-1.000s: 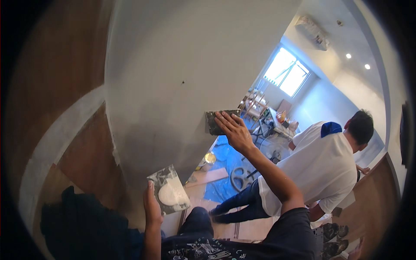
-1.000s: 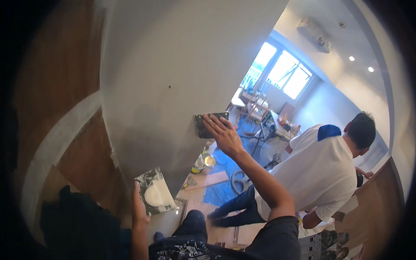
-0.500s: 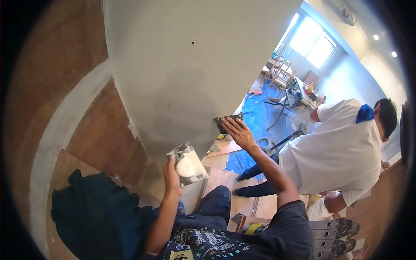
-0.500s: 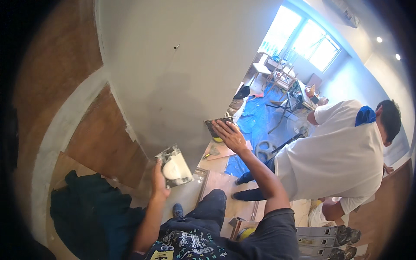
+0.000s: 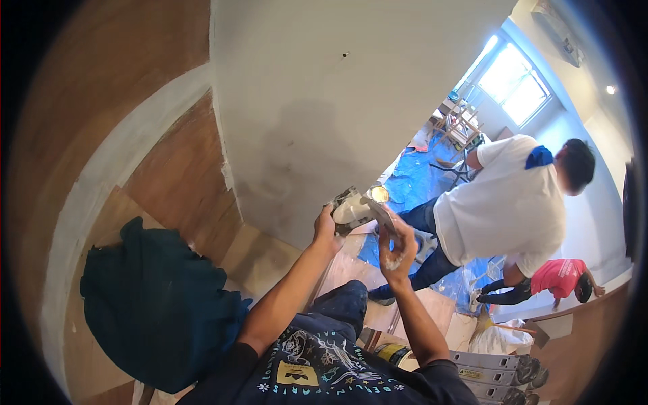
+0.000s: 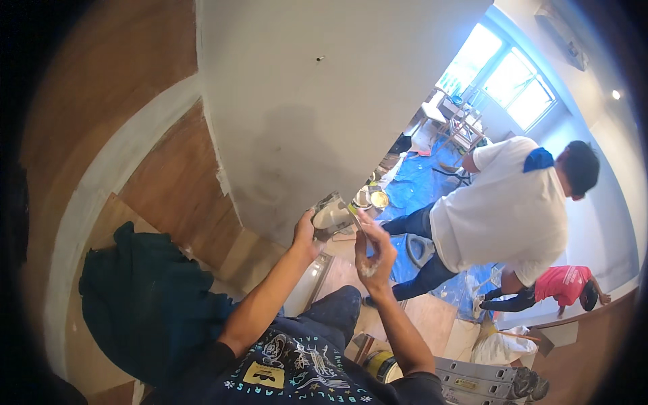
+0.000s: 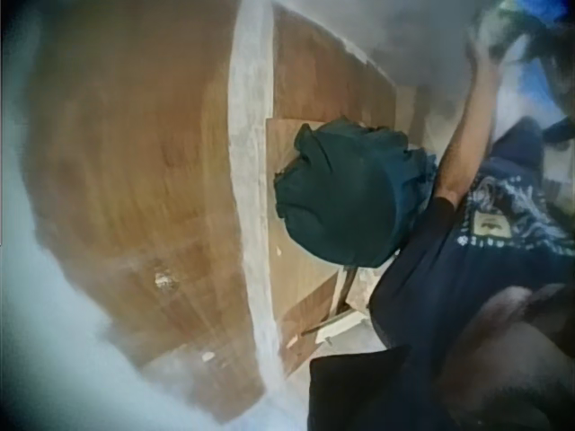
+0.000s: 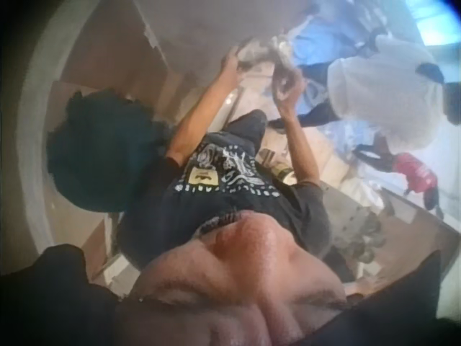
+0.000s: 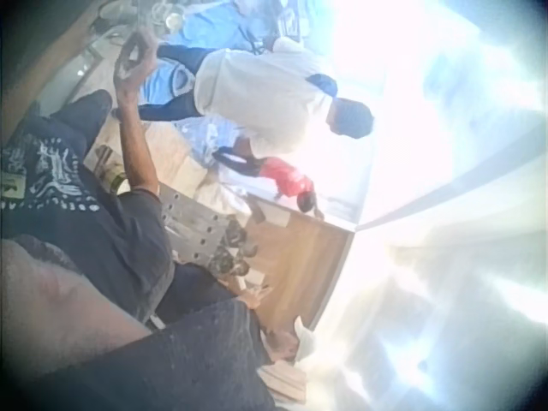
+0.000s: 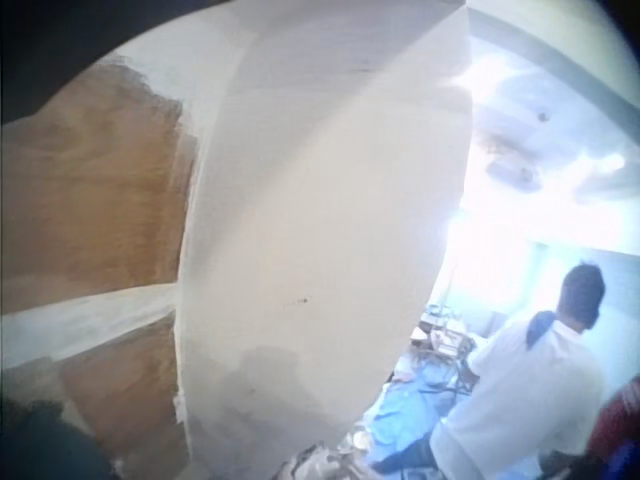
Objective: The person applies plaster to a wall using a trowel and a hawk. They scoop plaster from a bucket, transfer it to the hawk, and then spread it onto the wall surface in smooth strokes. The person works on a section of the wall, smoothing the material to create a flat finish.
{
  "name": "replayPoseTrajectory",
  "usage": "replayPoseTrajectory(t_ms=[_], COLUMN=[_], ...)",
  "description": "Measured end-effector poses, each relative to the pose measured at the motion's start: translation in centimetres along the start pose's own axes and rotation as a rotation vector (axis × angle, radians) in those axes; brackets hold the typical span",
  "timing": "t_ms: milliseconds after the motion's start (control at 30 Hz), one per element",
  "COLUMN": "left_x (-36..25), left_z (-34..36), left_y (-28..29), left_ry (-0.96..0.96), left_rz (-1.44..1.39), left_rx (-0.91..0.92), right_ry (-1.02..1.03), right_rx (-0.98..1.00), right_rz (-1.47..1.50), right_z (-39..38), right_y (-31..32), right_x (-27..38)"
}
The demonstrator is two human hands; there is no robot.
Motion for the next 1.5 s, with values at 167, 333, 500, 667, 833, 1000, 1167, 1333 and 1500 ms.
replayPoseTrajectory(t_ms=[167,333,500,667,833,1000,1167,1333,1500], left_x=[-1.5,-6.7,-8.2,-8.7,-8.7,-11.1,-9.6,-8.8,-9.0], left_z=[-4.4,-6.3,-9.9,-10.8,-10.6,-13.0,-9.7,-10.9,-10.8], left_y=[-2.5,-3.2,-4.6,-4.9,-4.3,-3.4,-1.4,-1.2,-1.1], left_ry=[-0.043,-0.288,-0.391,-0.505,-0.609,-0.556,-0.446,-0.455,-0.444], left_rz=[0.114,0.467,0.673,0.787,0.584,0.512,0.539,0.544,0.516], left_rx=[0.114,0.315,0.219,0.323,0.037,0.137,0.084,0.086,0.105], right_ry=[0.107,0.398,0.668,0.734,0.803,0.792,1.055,1.176,1.199], right_rx=[0.295,0.263,0.711,0.748,0.838,0.318,-0.109,-0.332,-0.212], right_rz=[-0.377,-0.371,-0.459,-0.451,-0.522,-0.581,-0.856,-1.193,-1.107], right_z=[0.1,4.3,6.6,7.7,10.8,24.6,40.2,48.6,48.8], right_y=[0.4,2.7,2.5,1.4,3.1,5.9,5.9,7.8,7.6], right_x=[-1.2,0.6,6.2,8.7,8.3,13.2,19.8,21.5,19.6])
Point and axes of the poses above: each hand's wrist, its own z-axis towards the middle knuckle, its own y-axis out of the back of the hand, x = y × z, the point moved 4 cm from there along z, towards the middle knuckle, and after that the axes turned 9 degrees about -x, right-handed, at the moved point
